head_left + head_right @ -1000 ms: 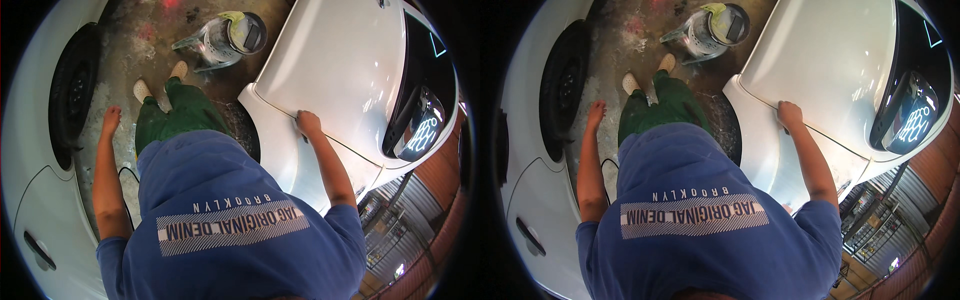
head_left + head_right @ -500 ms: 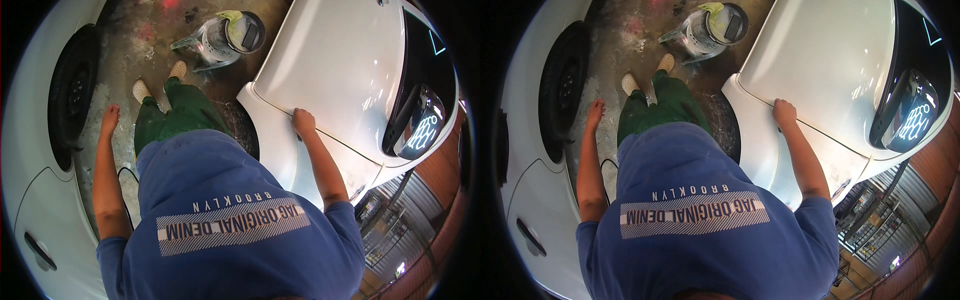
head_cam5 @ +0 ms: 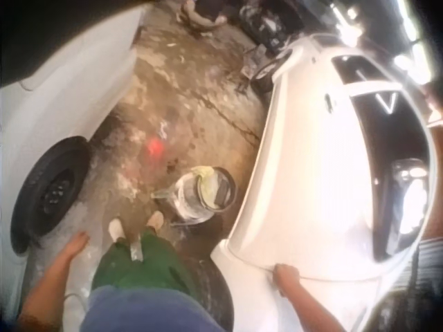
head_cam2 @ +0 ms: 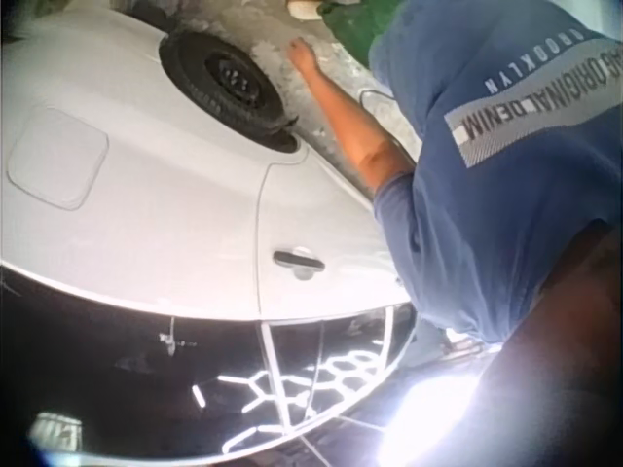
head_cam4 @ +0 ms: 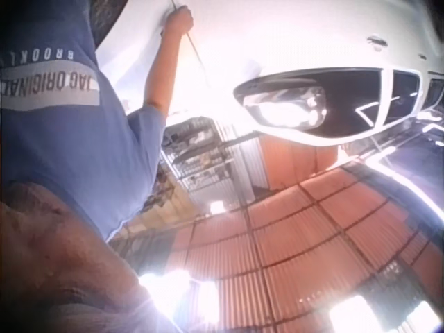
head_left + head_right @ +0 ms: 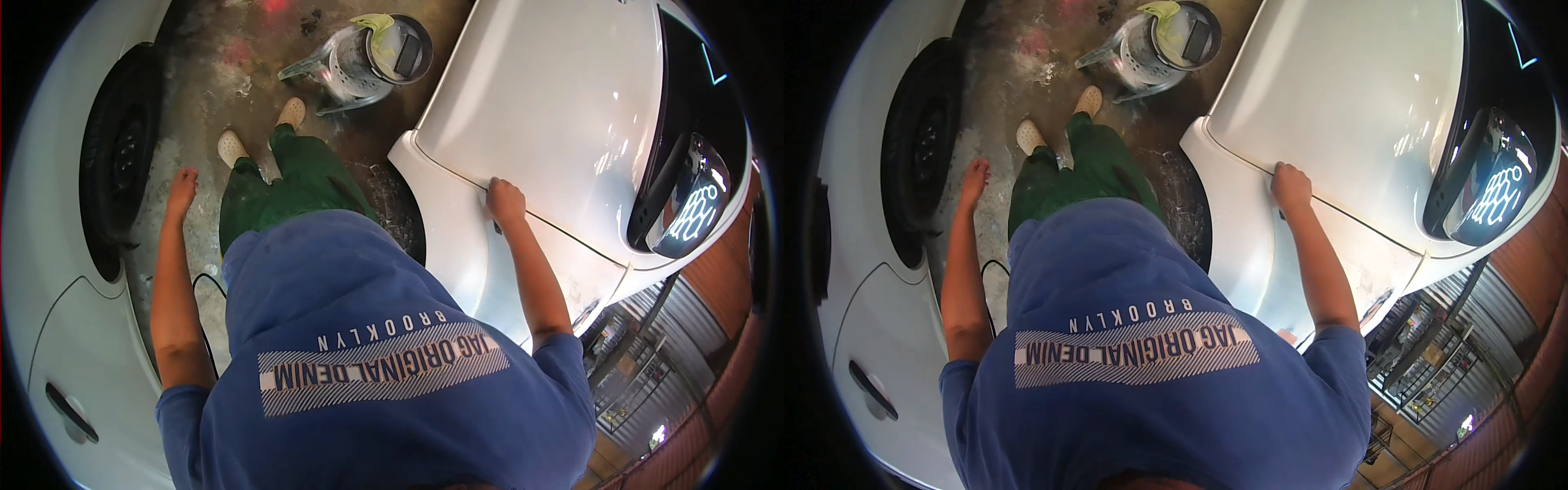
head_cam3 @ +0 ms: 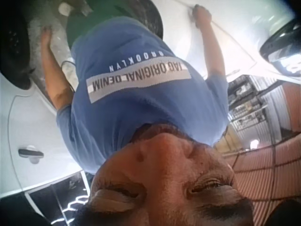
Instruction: The person sands a car fender with a sanding block and a cloth, then applies a piece of tape to the body panel.
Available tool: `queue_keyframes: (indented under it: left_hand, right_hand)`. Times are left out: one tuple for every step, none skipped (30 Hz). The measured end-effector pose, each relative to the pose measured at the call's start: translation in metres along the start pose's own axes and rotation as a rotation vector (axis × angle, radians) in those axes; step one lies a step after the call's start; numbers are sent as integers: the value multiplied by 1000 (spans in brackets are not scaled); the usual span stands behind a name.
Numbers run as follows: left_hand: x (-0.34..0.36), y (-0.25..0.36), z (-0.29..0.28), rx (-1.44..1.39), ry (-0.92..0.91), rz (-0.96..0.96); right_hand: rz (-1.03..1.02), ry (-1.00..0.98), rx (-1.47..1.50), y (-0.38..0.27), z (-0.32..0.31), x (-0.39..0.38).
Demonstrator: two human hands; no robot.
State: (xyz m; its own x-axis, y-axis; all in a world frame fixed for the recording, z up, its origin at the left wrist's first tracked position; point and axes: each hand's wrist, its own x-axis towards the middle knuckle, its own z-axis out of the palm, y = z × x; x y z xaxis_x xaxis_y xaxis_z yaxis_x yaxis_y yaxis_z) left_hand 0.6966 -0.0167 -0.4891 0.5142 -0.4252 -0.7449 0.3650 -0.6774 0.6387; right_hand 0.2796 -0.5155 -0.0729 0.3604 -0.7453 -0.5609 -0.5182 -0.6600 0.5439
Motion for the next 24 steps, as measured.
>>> queue_keyframes:
  left_hand:
    - [-2, 0, 2, 3, -5, 0]
    - [-6, 12, 5, -8, 3, 2]
    - [-9, 15, 5, -14, 8, -3]
    - [-11, 20, 5, -8, 4, -1]
    - [-9, 21, 3, -29, -9, -17]
    - [-7, 18, 4, -53, -26, -35]
    - [-4, 17, 2, -51, -22, -35]
    - [0, 16, -1, -18, -12, 18]
    - [3, 13, -2, 15, -2, 71]
    - [3, 10, -1, 18, -6, 70]
    - [3, 15, -1, 4, -18, 57]
    - [0, 21, -2, -8, -29, 39]
    - [-3, 28, -1, -3, -31, 40]
    - [-4, 32, 3, 16, -22, 4]
    - [-5, 36, 4, 36, -14, -32]
    - [-5, 40, 1, 38, -12, -31]
    - [-5, 38, -1, 45, -15, 23]
    - [-4, 36, -1, 53, -18, 77]
    - [-4, 33, 2, 54, -19, 75]
    - [-3, 35, 3, 51, -12, 75]
    - [-3, 37, 2, 49, -5, 74]
    - [-4, 39, 4, 52, -5, 77]
    - [-5, 45, 9, 59, -17, 90]
    - [-5, 52, 11, 67, -30, 103]
  right_hand:
    - [4, -4, 1, -3, 2, 1]
    - [-10, 8, -8, -10, 7, 6]
    - [-26, 13, -15, -15, 15, 8]
    - [-24, 28, -1, -10, 26, 9]
    - [-29, 33, 5, -6, 21, 8]
    - [-19, -4, -3, -1, 10, 1]
    - [-8, -41, -11, 1, 0, -2]
    - [20, -80, -5, 2, -7, -2]
    - [23, -85, -3, 1, -3, -1]
    - [5, -48, -9, -2, 3, 0]
    - [-10, -5, -12, -6, 9, 3]
    - [-8, -7, -8, -10, 12, 5]
    - [-10, -22, -14, -14, 15, 7]
    - [-16, -34, -22, -17, 14, 10]
    - [-17, -33, -19, -16, 11, 9]
    - [-2, -61, -19, -11, 6, 6]
    - [12, -93, -22, -7, 2, 2]
    - [11, -95, -22, -7, 4, 2]
    - [4, -59, -11, -9, 7, 4]
    - [1, -20, 5, -12, 12, 5]
    - [3, -19, 9, -12, 16, 7]
    - [-26, -19, 11, -12, 20, 9]
    - [-57, -12, 11, -12, 18, 13]
    - [-57, -4, 14, -10, 15, 13]
